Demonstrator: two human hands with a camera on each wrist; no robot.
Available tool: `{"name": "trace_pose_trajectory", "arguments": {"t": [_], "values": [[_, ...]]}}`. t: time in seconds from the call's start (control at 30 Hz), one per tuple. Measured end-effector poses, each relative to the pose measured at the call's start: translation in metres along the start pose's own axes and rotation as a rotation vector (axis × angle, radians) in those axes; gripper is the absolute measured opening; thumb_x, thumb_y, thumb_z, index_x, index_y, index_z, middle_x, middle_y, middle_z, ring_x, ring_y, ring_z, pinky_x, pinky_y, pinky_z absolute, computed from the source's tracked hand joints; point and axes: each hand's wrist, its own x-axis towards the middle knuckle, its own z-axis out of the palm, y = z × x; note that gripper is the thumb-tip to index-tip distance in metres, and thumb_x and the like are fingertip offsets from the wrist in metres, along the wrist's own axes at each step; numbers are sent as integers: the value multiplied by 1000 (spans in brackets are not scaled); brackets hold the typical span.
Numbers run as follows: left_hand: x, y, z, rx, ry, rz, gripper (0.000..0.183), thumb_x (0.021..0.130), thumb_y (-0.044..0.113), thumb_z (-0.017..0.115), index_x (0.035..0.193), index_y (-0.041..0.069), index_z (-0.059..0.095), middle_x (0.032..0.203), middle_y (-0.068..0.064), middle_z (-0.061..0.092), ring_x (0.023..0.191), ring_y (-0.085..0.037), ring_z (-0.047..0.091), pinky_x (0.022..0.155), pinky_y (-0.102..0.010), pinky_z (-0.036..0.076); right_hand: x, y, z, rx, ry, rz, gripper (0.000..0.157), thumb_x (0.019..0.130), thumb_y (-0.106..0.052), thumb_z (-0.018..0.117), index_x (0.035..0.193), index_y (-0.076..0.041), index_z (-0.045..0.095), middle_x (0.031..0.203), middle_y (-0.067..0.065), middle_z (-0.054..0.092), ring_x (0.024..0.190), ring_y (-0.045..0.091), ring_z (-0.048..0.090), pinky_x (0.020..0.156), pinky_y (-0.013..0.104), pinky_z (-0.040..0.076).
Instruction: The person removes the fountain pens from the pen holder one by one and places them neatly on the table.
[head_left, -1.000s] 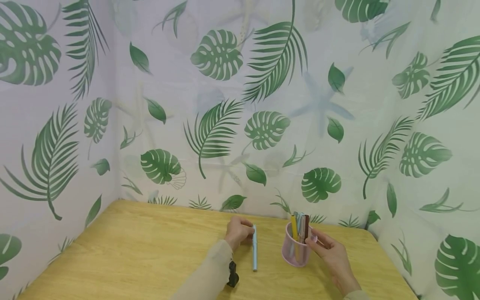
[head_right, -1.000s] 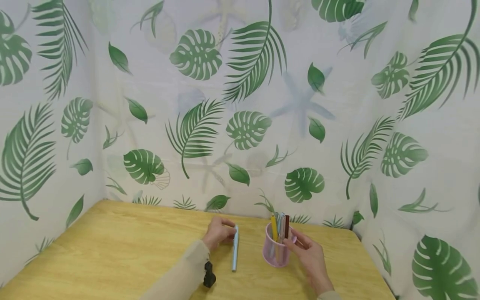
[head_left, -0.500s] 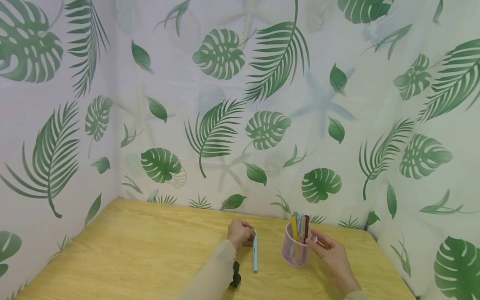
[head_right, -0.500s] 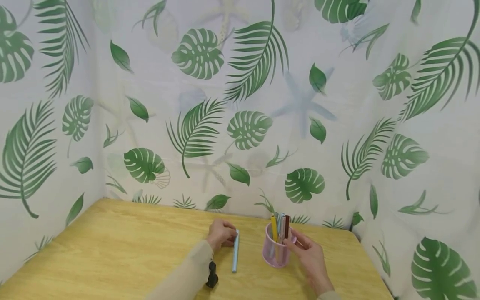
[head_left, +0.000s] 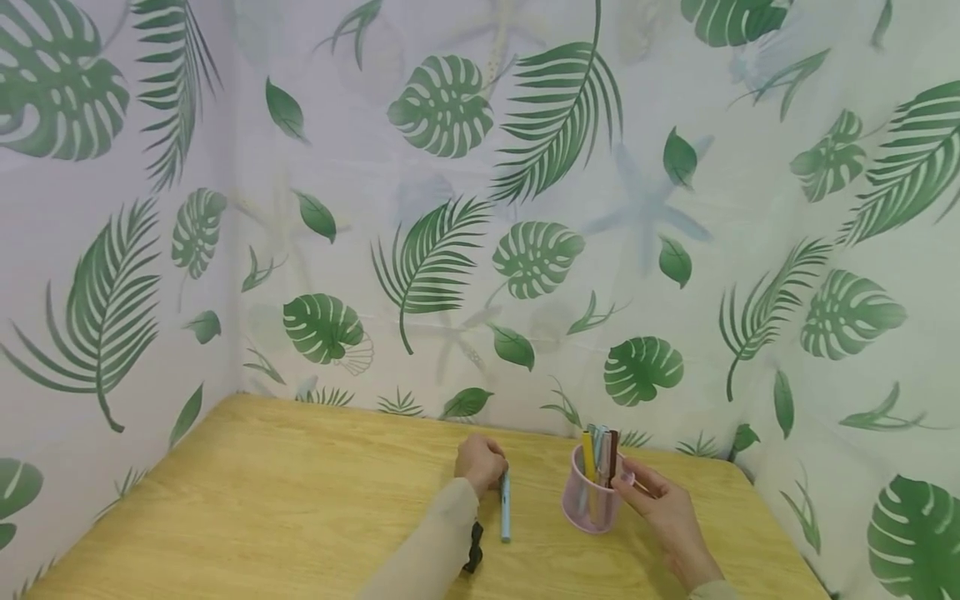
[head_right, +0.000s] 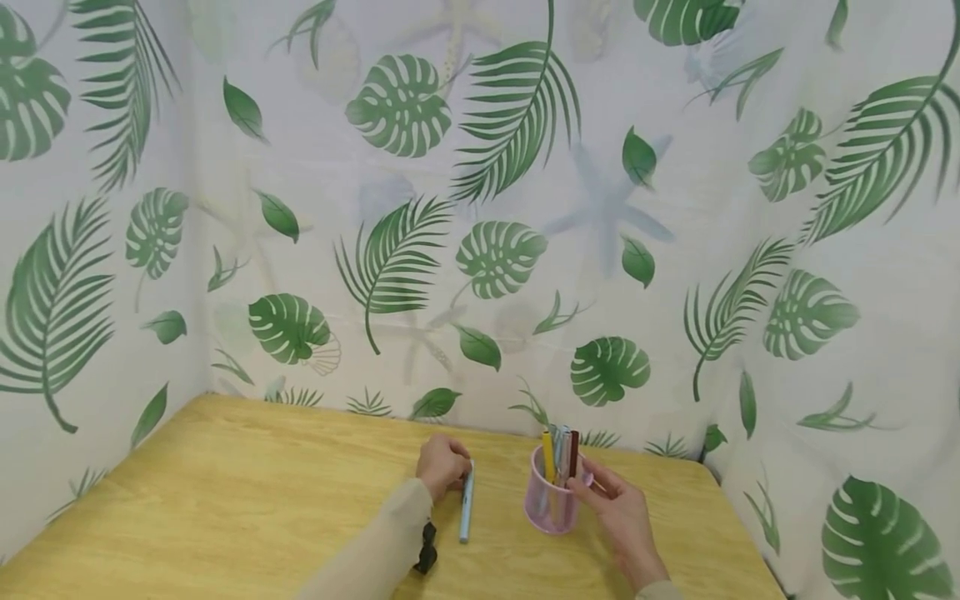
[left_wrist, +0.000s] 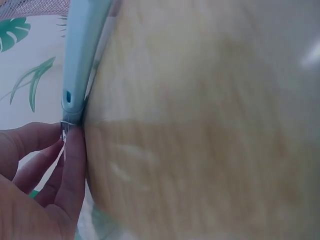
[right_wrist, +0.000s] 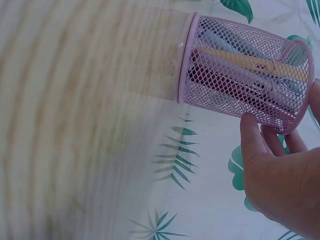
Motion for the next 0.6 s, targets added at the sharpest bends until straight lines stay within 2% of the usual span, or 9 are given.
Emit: {"name": "trace_pose_trajectory", "arguments": {"t": [0.3, 0.6], "values": [[1, -3, 1, -175, -58, -37, 11, 76, -12, 74, 81, -2, 72, 77, -12, 68, 56, -19, 67, 49, -28, 57, -1, 1, -2, -7, 1, 6, 70, 92, -37, 69, 149, -7, 40, 156, 17, 33, 143, 38, 32, 112, 48, 36], [1, -4, 2, -180, -38, -37, 11, 75, -11, 76, 80, -1, 72, 77, -12, 66, 56, -17, 66, 50, -28, 57, 0, -1, 0, -1, 6, 8, 70, 92, -38, 68, 149, -7, 40, 155, 18, 34, 143, 38, 32, 111, 47, 37]]}}
